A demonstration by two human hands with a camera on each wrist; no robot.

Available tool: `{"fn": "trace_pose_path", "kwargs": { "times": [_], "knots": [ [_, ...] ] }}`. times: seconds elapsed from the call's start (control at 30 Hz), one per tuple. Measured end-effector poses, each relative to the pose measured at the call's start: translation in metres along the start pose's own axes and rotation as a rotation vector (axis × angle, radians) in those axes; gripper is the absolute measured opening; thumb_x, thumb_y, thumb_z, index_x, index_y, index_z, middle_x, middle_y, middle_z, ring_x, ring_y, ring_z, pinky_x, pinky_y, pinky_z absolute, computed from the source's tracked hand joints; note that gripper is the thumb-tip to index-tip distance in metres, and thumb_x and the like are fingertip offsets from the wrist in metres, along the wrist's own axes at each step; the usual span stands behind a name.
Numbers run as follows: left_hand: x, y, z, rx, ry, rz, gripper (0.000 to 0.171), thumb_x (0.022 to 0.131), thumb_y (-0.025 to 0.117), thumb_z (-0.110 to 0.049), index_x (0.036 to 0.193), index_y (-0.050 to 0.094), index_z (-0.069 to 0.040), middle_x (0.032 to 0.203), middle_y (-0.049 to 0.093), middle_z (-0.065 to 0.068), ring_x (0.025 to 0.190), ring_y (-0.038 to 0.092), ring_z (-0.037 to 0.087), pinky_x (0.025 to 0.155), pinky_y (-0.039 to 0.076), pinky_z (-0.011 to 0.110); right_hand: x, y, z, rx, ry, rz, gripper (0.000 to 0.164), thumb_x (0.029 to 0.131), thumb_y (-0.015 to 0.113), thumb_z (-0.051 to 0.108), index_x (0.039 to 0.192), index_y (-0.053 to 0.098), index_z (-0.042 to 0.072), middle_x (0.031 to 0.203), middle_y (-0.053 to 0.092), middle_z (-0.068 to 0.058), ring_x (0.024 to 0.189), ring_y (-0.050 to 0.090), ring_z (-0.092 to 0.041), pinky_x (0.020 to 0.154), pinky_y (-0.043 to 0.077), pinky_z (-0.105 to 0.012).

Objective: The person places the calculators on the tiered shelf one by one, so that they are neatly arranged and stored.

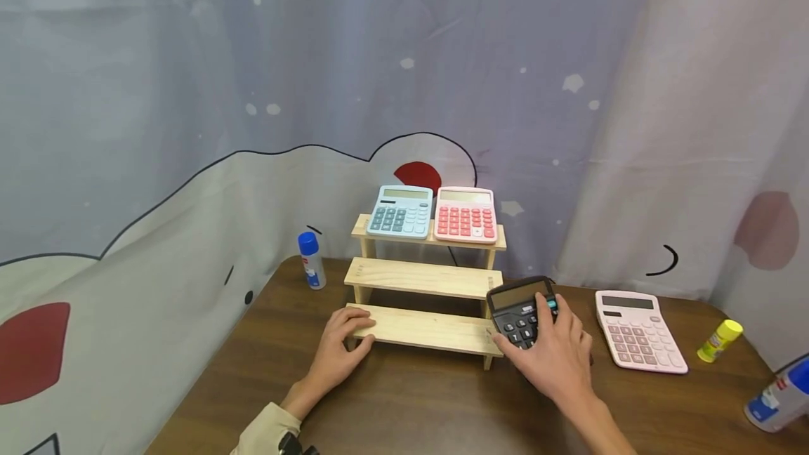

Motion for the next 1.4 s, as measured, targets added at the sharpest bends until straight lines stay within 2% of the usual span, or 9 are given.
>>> {"fn": "trace_pose_path", "kwargs": {
  "times": [0.13,0.33,0.57,0.8,0.93,1.03,1.4],
  "knots": [
    [0.0,0.001,0.001,0.003,-0.009,0.01,0.019,0.084,0.078,-0.016,0.103,0.075,-0.017,0.116,0.066,0.0,0.115,0.055,0.019,0.099,0.041,0.043,0.006,0.005,0.02,0.022,-0.039,0.027,0.102,0.075,0.072,0.068,0.149,0.039,0.005,0.15,0.031,-0.033,0.128,0.035,-0.056,0.087,0.033,-0.063],
    [0.002,0.001,0.002,0.007,0.026,-0.006,0.021,0.082,0.079,-0.013,0.102,0.074,-0.015,0.115,0.067,0.002,0.113,0.056,0.022,0.096,0.041,0.046,0.014,0.017,0.049,0.04,-0.069,0.091,0.098,0.078,0.07,0.067,0.151,0.038,0.01,0.153,0.029,-0.031,0.131,0.036,-0.054,0.09,0.034,-0.063],
    [0.006,0.0,0.0,-0.005,-0.019,0.019,0.019,0.084,0.077,-0.016,0.102,0.075,-0.015,0.115,0.067,0.003,0.115,0.055,0.021,0.099,0.04,0.045,0.026,0.031,0.081,0.031,-0.113,0.093,0.096,0.074,0.072,0.067,0.148,0.043,0.012,0.152,0.034,-0.027,0.128,0.042,-0.049,0.09,0.037,-0.061],
    [0.004,-0.001,-0.002,0.009,-0.007,0.018,0.018,0.084,0.077,-0.015,0.102,0.075,-0.014,0.114,0.067,0.003,0.114,0.056,0.022,0.099,0.041,0.045,0.038,0.048,0.105,0.013,-0.136,0.13,0.096,0.073,0.072,0.067,0.146,0.045,0.01,0.152,0.035,-0.028,0.13,0.042,-0.051,0.096,0.036,-0.066],
    [0.001,-0.002,-0.002,0.011,-0.027,0.024,0.019,0.084,0.077,-0.015,0.103,0.075,-0.015,0.115,0.066,0.002,0.114,0.055,0.02,0.099,0.041,0.044,0.044,0.059,0.12,0.001,-0.155,0.156,0.097,0.074,0.069,0.071,0.146,0.045,0.011,0.152,0.034,-0.028,0.13,0.043,-0.052,0.098,0.036,-0.068],
    [-0.001,-0.004,-0.001,0.012,-0.045,0.028,0.019,0.084,0.077,-0.016,0.103,0.075,-0.016,0.116,0.066,0.001,0.115,0.055,0.019,0.1,0.041,0.043,0.049,0.065,0.13,-0.006,-0.157,0.165,0.097,0.074,0.068,0.073,0.145,0.046,0.011,0.152,0.035,-0.028,0.129,0.043,-0.052,0.098,0.037,-0.068],
    [0.001,-0.001,0.0,0.032,-0.015,0.008,0.021,0.082,0.079,-0.015,0.103,0.075,-0.015,0.115,0.066,0.001,0.114,0.056,0.02,0.098,0.041,0.043,0.066,0.077,0.157,-0.025,-0.127,0.191,0.098,0.076,0.066,0.074,0.146,0.044,0.01,0.151,0.034,-0.03,0.131,0.041,-0.052,0.099,0.037,-0.068]
  ]
}}
Point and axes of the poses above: each hand's wrist, its own x-axis towards the middle knuckle, its own y-axis out of the palm, z = x × y, the point moved 2 cm from there along x, towards the middle knuckle
